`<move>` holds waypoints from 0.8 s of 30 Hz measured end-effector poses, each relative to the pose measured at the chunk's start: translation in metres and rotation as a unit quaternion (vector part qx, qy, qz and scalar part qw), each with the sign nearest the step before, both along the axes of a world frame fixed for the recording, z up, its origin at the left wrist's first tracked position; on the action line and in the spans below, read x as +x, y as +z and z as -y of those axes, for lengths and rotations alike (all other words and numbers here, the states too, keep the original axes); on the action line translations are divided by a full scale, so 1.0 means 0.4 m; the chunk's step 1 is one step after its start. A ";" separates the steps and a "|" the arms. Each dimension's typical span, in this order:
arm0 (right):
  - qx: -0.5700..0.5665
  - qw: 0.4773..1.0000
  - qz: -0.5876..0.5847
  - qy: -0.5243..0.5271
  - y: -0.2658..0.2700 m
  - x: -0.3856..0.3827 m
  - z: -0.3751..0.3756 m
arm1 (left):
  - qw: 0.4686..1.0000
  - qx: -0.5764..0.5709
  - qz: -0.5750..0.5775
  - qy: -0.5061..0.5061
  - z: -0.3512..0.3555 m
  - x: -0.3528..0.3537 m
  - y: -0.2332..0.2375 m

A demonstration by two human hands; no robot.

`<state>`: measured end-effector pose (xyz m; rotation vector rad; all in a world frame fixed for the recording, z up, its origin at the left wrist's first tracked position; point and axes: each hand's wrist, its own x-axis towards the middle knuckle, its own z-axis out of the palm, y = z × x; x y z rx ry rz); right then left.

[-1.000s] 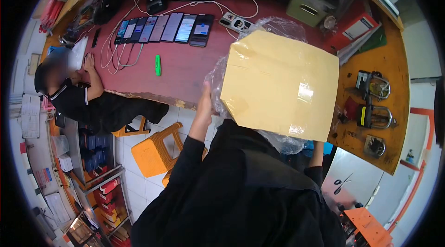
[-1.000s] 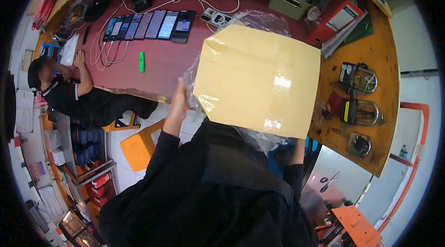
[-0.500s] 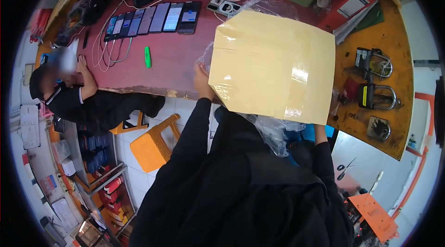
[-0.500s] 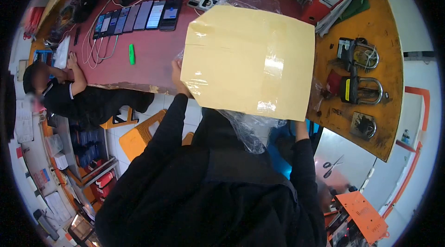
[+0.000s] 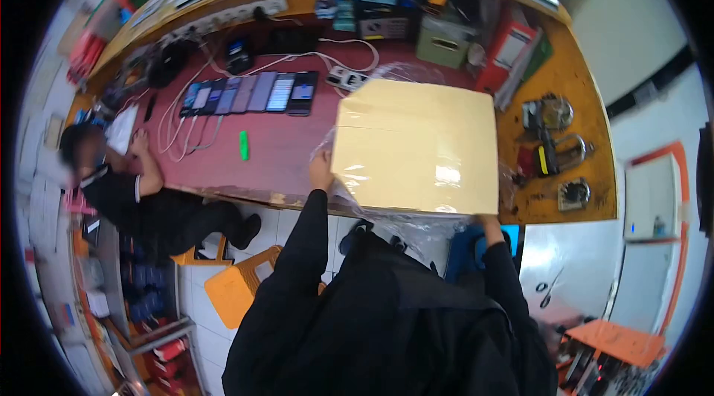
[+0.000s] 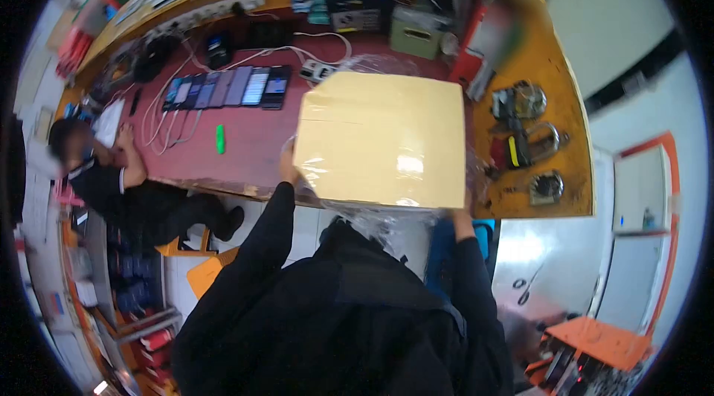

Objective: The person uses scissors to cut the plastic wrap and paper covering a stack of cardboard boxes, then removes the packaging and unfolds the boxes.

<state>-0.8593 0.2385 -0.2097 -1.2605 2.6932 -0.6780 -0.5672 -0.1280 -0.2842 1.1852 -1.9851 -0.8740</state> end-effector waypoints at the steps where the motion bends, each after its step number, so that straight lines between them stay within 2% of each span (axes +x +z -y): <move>1: 0.011 1.000 0.003 0.018 0.003 -0.001 -0.021 | 0.999 -0.011 0.037 0.024 -0.001 0.006 0.050; 3: 0.039 0.997 0.008 0.067 0.031 -0.003 -0.079 | 0.996 -0.078 -0.030 0.027 0.022 0.005 0.102; 4: 0.065 0.993 0.016 0.100 0.060 0.000 -0.115 | 0.990 0.049 -0.129 -0.028 0.035 -0.003 0.099; 5: 0.104 0.983 0.045 0.145 0.103 -0.002 -0.131 | 0.954 0.174 -0.229 -0.081 0.042 -0.009 0.086; 6: 0.323 0.908 0.267 0.025 0.350 0.101 -0.053 | 0.968 0.154 -0.169 -0.099 0.042 -0.009 0.090; 7: 0.342 0.867 0.361 -0.022 0.367 0.102 -0.065 | 0.977 0.138 -0.106 -0.119 0.028 -0.007 0.107; 8: 0.302 0.882 0.362 0.017 0.467 0.154 -0.017 | 0.985 0.121 -0.092 -0.081 0.004 -0.010 0.129; 9: 0.234 0.915 0.313 0.097 0.549 0.203 0.039 | 0.991 0.103 -0.077 -0.045 -0.015 -0.017 0.146; 10: 0.221 0.922 0.280 0.149 0.600 0.240 0.106 | 0.995 0.079 -0.049 -0.029 -0.016 -0.026 0.145; 12: 0.083 0.961 0.104 0.243 0.653 0.344 0.274 | 0.991 0.133 -0.034 0.008 -0.014 -0.052 0.150; 14: -0.054 0.954 0.058 0.289 0.592 0.428 0.462 | 0.981 0.186 -0.017 0.042 -0.016 -0.064 0.151; 15: -0.065 0.947 0.008 0.316 0.531 0.456 0.542 | 0.973 0.226 -0.004 0.042 -0.010 -0.069 0.153; 16: -0.079 0.915 -0.097 0.385 0.486 0.488 0.613 | 0.963 0.265 0.010 0.040 -0.004 -0.075 0.150; 18: -0.074 0.857 -0.186 0.475 0.392 0.512 0.704 | 0.964 0.256 0.008 0.070 0.006 -0.091 0.123; 19: -0.064 0.858 -0.181 0.476 0.378 0.504 0.703 | 0.966 0.241 0.007 0.095 0.004 -0.094 0.110; 21: 0.073 0.852 -0.119 0.505 0.369 0.483 0.700 | 0.967 0.231 -0.015 0.101 -0.008 -0.089 0.122; 22: 0.081 0.851 -0.115 0.506 0.365 0.486 0.699 | 0.971 0.213 -0.035 0.105 -0.017 -0.088 0.128; 24: 0.002 0.866 -0.085 0.493 0.361 0.493 0.699 | 0.972 0.209 -0.035 0.101 -0.022 -0.084 0.130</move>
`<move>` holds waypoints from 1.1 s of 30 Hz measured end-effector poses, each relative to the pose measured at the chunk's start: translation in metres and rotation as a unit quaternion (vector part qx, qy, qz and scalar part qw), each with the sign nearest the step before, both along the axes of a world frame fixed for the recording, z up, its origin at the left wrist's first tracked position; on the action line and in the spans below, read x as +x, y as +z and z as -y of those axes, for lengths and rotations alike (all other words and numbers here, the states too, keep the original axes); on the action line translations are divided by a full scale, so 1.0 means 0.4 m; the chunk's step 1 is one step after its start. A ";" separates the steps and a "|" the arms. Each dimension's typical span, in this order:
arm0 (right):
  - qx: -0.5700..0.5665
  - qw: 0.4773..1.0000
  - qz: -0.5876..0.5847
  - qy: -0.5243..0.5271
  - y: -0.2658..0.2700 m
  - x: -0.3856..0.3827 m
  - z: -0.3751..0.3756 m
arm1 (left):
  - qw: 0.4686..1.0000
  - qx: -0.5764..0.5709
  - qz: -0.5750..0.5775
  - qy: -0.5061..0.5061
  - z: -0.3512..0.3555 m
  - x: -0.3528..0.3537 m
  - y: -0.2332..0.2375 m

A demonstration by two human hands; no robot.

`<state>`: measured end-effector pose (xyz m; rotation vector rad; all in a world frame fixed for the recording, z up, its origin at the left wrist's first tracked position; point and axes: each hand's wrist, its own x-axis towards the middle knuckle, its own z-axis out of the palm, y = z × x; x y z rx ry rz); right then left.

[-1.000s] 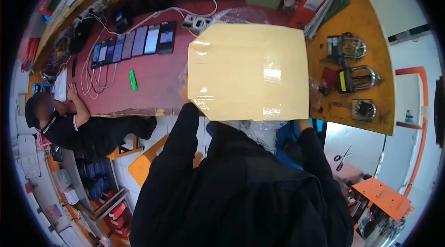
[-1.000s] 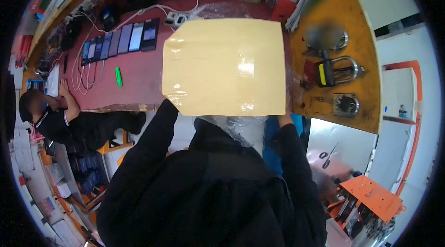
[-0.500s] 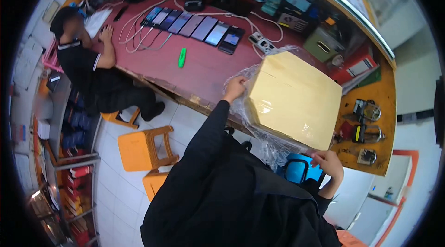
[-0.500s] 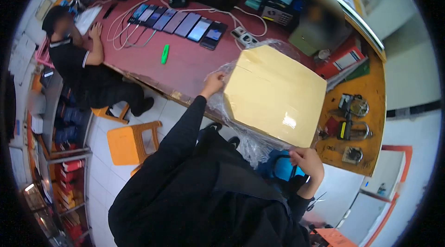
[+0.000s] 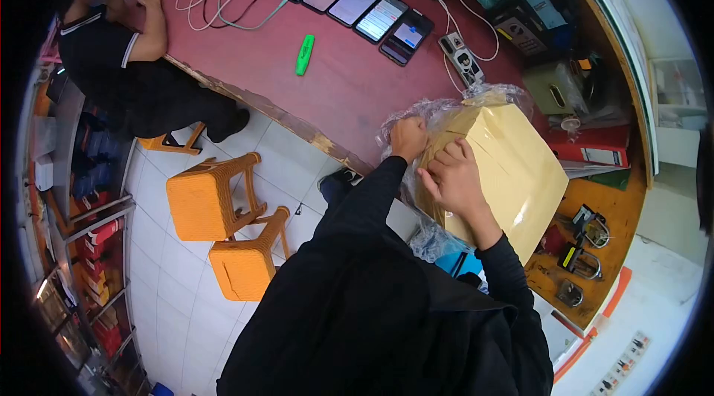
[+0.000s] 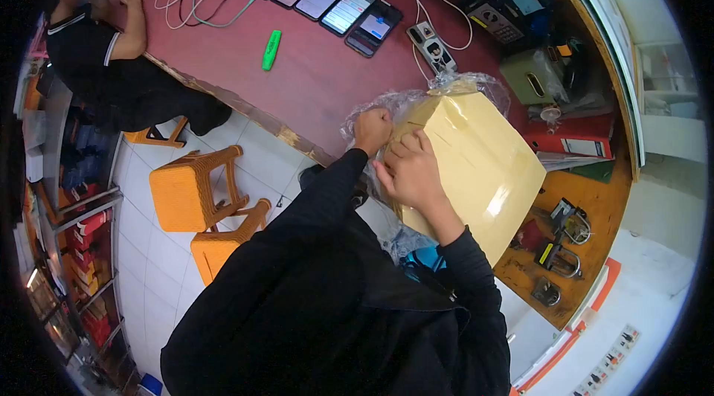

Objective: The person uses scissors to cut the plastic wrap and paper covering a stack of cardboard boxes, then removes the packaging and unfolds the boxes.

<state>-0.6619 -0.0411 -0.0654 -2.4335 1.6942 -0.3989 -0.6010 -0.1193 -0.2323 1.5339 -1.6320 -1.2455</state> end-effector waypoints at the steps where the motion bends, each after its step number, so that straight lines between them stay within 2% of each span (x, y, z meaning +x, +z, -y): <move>1: 0.006 1.000 0.000 0.001 -0.002 -0.001 -0.001 | 1.000 -0.014 0.001 -0.001 0.001 0.000 -0.005; 2: 0.006 1.000 -0.001 0.001 -0.004 -0.002 -0.002 | 1.000 -0.008 0.001 0.002 0.002 0.001 -0.010; 4: 0.010 1.000 0.002 0.002 -0.007 0.001 -0.003 | 0.995 -0.094 -0.024 0.000 -0.001 0.004 -0.031; 11: 0.019 1.000 0.017 0.008 -0.012 0.002 -0.002 | 0.988 -0.152 -0.018 -0.027 0.005 0.003 -0.073; 13: 0.012 1.000 0.010 0.002 -0.008 -0.004 0.003 | 0.979 -0.202 -0.005 -0.036 0.012 -0.015 -0.094; 15: -0.012 0.999 0.037 0.004 -0.004 -0.001 -0.006 | 0.977 -0.206 0.001 -0.046 0.003 -0.011 -0.091; 16: 0.029 0.997 0.077 -0.001 -0.001 -0.021 -0.025 | 0.976 -0.209 0.012 -0.052 0.012 -0.004 -0.078; 17: 0.004 0.997 0.071 -0.008 0.014 -0.036 -0.042 | 0.970 -0.234 0.007 -0.059 0.038 0.004 -0.059; 19: -0.079 0.973 0.189 -0.101 0.042 -0.051 -0.111 | 0.983 -0.072 -0.004 -0.167 0.061 0.030 -0.010; 20: -0.109 0.971 0.148 -0.154 0.025 -0.091 -0.155 | 0.980 -0.088 -0.001 -0.178 0.074 0.036 0.017; 21: -0.123 0.966 0.153 -0.166 0.028 -0.122 -0.183 | 0.966 -0.133 -0.103 -0.196 0.078 0.050 0.088; 22: -0.143 0.948 0.138 -0.248 0.029 -0.147 -0.213 | 0.940 -0.170 -0.204 -0.216 0.083 0.061 0.149; 23: -0.163 0.921 0.124 -0.330 0.025 -0.165 -0.235 | 0.934 -0.179 -0.198 -0.238 0.105 0.063 0.190; 25: -0.190 0.895 0.156 -0.371 0.007 -0.189 -0.269 | 0.865 -0.265 -0.095 -0.416 0.146 0.057 0.251; 27: -0.216 0.869 0.185 -0.405 0.001 -0.195 -0.277 | 0.844 -0.265 -0.082 -0.460 0.166 0.026 0.298; 29: -0.209 0.885 0.179 -0.376 0.006 -0.184 -0.272 | 0.828 -0.220 -0.122 -0.501 0.169 -0.004 0.326; 30: -0.215 0.877 0.185 -0.388 0.006 -0.180 -0.271 | 0.821 -0.221 -0.115 -0.514 0.168 -0.012 0.328; 32: -0.213 0.895 0.146 -0.365 0.005 -0.178 -0.269 | 0.825 -0.176 -0.193 -0.502 0.167 -0.029 0.317; 33: -0.219 0.889 0.147 -0.373 0.003 -0.181 -0.267 | 0.819 -0.178 -0.191 -0.512 0.178 -0.041 0.302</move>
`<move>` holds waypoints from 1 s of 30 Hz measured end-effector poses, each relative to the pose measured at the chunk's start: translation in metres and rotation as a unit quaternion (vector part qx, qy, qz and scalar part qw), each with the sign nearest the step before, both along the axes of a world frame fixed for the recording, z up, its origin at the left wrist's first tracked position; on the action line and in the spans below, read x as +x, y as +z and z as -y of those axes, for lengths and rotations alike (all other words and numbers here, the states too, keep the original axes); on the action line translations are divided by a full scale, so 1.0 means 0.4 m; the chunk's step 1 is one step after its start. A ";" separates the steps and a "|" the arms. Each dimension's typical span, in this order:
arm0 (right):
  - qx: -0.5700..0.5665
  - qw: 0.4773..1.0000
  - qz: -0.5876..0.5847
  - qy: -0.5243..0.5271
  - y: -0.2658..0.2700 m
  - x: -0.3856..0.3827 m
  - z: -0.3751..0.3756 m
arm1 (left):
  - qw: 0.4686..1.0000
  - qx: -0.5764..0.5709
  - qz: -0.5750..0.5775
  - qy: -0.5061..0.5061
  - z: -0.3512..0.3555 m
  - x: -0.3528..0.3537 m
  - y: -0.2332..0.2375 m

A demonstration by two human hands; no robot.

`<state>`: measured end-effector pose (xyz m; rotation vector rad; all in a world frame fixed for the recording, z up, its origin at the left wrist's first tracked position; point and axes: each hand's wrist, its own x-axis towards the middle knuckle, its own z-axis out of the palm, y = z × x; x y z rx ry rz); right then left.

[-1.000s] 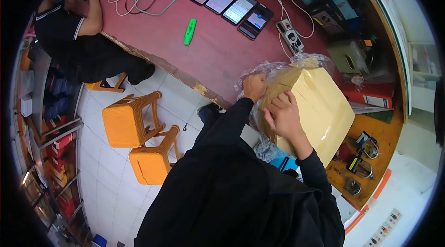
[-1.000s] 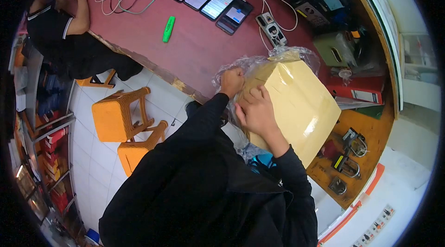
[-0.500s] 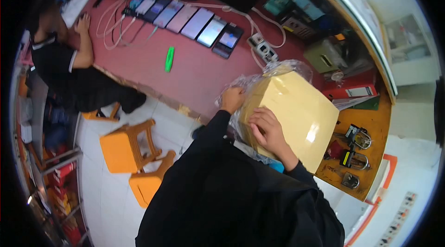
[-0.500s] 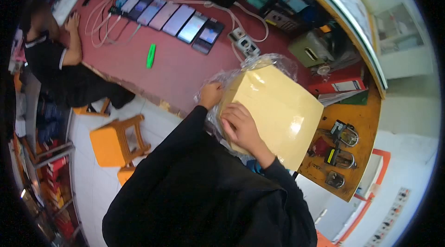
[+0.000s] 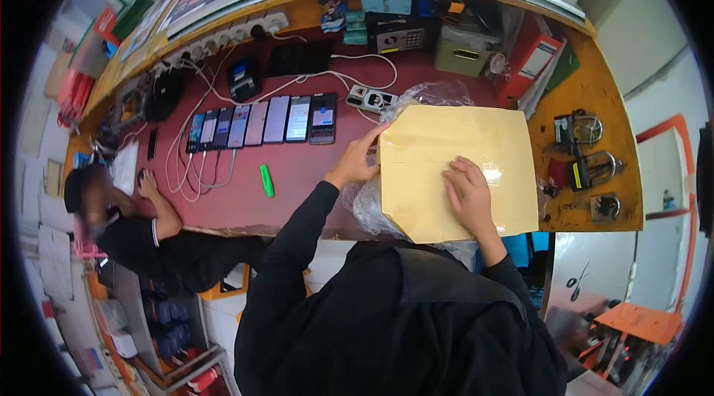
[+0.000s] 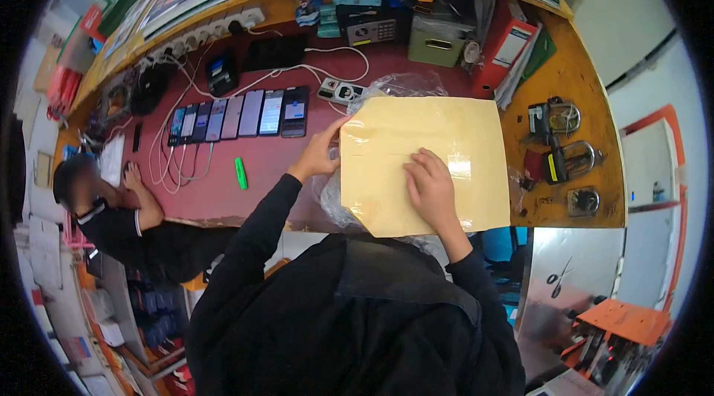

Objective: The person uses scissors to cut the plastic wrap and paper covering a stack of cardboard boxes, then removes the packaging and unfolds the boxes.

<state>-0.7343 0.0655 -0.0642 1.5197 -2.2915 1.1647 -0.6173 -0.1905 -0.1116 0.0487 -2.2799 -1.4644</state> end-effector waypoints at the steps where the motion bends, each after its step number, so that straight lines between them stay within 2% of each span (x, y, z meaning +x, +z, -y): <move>1: 0.003 1.000 0.002 0.003 -0.004 -0.001 -0.002 | 0.998 -0.015 0.018 0.055 0.007 -0.009 -0.025; 2: 0.009 1.000 0.003 0.007 -0.007 -0.003 -0.004 | 0.993 -0.028 0.035 0.112 0.014 -0.017 -0.052; 3: 0.010 1.000 0.004 -0.001 -0.006 -0.002 -0.003 | 0.994 -0.028 0.036 0.104 0.020 -0.035 -0.060; 5: 0.015 1.000 -0.001 0.015 0.005 -0.005 -0.005 | 0.984 -0.040 -0.082 0.155 0.029 -0.079 -0.078; 6: 0.016 1.000 -0.006 0.012 0.007 -0.011 -0.003 | 0.984 -0.038 -0.087 0.153 0.039 -0.090 -0.073; 8: 0.006 1.000 0.009 0.010 -0.001 -0.011 -0.003 | 0.973 -0.165 -0.067 0.144 0.063 -0.088 -0.067; 9: 0.007 1.000 0.009 0.012 -0.003 -0.015 0.000 | 0.973 -0.164 -0.067 0.145 0.073 -0.093 -0.076; 12: 0.023 1.000 0.008 -0.001 -0.007 -0.016 0.006 | 0.984 -0.103 -0.012 0.146 0.092 -0.095 -0.149; 14: 0.022 1.000 -0.012 -0.003 0.007 -0.018 0.010 | 0.982 0.025 0.067 0.176 0.104 -0.081 -0.258; 16: 0.056 0.998 -0.009 0.004 0.030 -0.036 0.018 | 0.967 -0.021 0.127 0.218 0.066 -0.044 -0.307; 18: 0.092 0.996 -0.007 0.014 0.050 -0.047 0.019 | 0.930 -0.186 0.237 0.211 0.024 0.050 -0.352; 19: 0.096 0.995 0.020 0.027 0.059 -0.058 0.027 | 0.931 -0.187 0.233 0.211 0.008 0.085 -0.344; 20: 0.098 0.993 0.047 0.042 0.067 -0.070 0.038 | 0.940 -0.133 0.224 0.221 -0.006 0.119 -0.320; 21: 0.101 0.993 0.049 0.046 0.069 -0.073 0.048 | 0.944 -0.076 0.220 0.232 -0.019 0.151 -0.314; 22: 0.099 0.994 0.019 0.048 0.069 -0.071 0.058 | 0.941 -0.071 0.227 0.239 -0.022 0.163 -0.317; 24: 0.097 0.993 -0.007 0.063 0.060 -0.063 0.083 | 0.925 0.134 0.068 0.348 -0.012 0.167 -0.321; 25: 0.085 0.994 -0.013 0.072 0.056 -0.059 0.096 | 0.922 0.135 0.070 0.357 -0.007 0.159 -0.293; 27: 0.074 0.993 -0.017 0.090 0.053 -0.048 0.122 | 0.917 0.273 0.098 0.275 -0.017 0.136 -0.180; 28: 0.072 0.992 -0.016 0.106 0.057 -0.045 0.138 | 0.915 0.273 0.096 0.282 -0.030 0.123 -0.139; 30: 0.070 0.990 -0.016 0.124 0.061 -0.037 0.159 | 0.964 0.049 0.019 0.260 -0.062 0.090 -0.082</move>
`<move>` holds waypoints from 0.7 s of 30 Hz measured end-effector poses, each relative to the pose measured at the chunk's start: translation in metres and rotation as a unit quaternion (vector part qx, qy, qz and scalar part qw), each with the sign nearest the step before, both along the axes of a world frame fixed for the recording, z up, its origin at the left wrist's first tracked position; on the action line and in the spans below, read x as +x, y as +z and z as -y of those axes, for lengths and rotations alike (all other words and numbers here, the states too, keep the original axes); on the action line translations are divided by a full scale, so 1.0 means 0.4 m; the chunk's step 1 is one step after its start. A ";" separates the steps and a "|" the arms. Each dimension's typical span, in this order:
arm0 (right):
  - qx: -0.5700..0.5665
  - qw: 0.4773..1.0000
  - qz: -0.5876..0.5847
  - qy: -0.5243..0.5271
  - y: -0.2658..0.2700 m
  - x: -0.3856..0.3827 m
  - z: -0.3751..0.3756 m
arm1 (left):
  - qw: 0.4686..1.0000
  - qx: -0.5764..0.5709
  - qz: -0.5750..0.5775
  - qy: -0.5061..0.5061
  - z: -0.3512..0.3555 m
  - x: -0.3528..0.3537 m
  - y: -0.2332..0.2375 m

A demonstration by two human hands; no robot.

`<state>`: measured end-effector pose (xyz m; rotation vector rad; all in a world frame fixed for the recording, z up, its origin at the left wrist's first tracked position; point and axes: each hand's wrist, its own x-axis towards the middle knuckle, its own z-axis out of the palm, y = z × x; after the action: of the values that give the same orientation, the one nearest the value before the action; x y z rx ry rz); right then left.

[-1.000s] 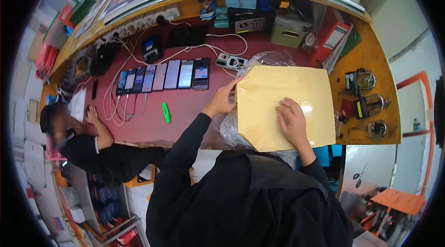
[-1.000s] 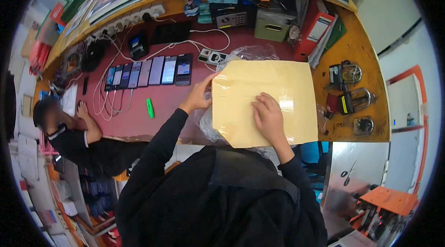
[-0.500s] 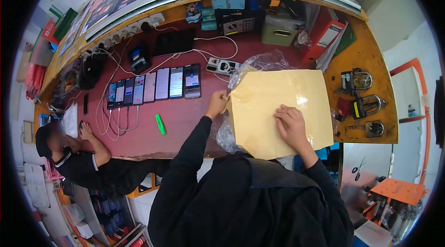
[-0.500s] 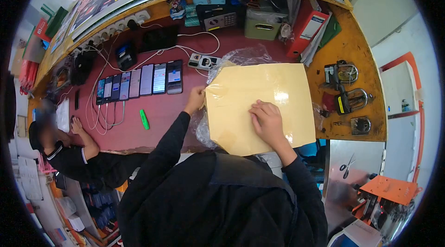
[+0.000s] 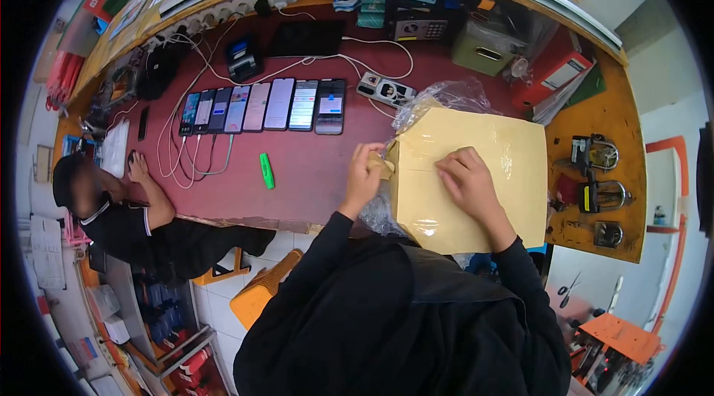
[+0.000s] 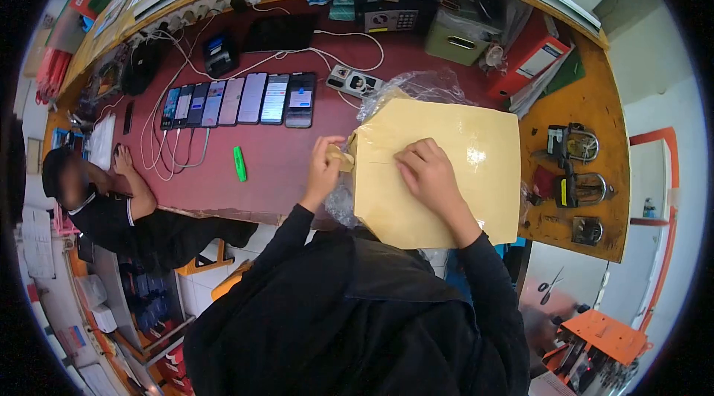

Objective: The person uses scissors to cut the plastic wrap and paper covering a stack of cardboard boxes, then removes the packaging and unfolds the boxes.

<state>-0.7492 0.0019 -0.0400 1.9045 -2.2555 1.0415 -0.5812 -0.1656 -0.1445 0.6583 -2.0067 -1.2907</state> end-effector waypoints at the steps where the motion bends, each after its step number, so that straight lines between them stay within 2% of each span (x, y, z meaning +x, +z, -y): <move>1: 0.000 1.000 0.006 0.008 0.000 0.003 0.009 | 1.000 0.000 -0.001 0.003 -0.010 -0.009 0.006; 4: 0.000 1.000 0.008 0.011 -0.006 0.010 0.017 | 0.997 -0.044 -0.059 -0.025 -0.034 -0.019 0.027; 7: -0.013 1.000 0.015 -0.002 -0.029 0.010 0.016 | 0.997 0.018 -0.045 -0.062 -0.061 -0.009 0.046; 10: -0.024 0.999 0.033 -0.015 -0.047 0.013 0.016 | 0.999 -0.028 -0.020 -0.021 -0.073 -0.003 0.045; 12: -0.022 0.999 0.034 -0.022 -0.047 0.010 0.019 | 0.999 0.049 -0.007 -0.011 -0.082 -0.001 0.052; 13: -0.027 0.999 0.030 -0.023 -0.045 0.011 0.020 | 0.999 0.051 -0.007 -0.011 -0.077 -0.003 0.061; 15: -0.029 0.999 0.028 -0.021 -0.045 0.015 0.022 | 0.993 0.058 0.089 -0.044 -0.050 -0.011 0.079; 16: -0.027 0.999 0.033 -0.024 -0.045 0.015 0.022 | 0.993 0.059 0.090 -0.042 -0.047 -0.020 0.068; 18: -0.024 0.999 0.036 -0.029 -0.046 0.015 0.021 | 0.994 -0.020 -0.104 0.023 -0.059 -0.053 0.042; 19: -0.024 0.999 0.040 -0.028 -0.046 0.013 0.021 | 0.994 -0.020 -0.106 0.022 -0.071 -0.059 0.035; 21: -0.024 0.998 0.043 -0.030 -0.046 0.013 0.020 | 0.986 -0.054 -0.118 0.107 -0.098 -0.060 0.018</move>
<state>-0.7441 -0.0060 -0.0583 1.7953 -2.2936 1.1817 -0.6054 -0.1265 -0.1373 0.6195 -1.7489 -1.0724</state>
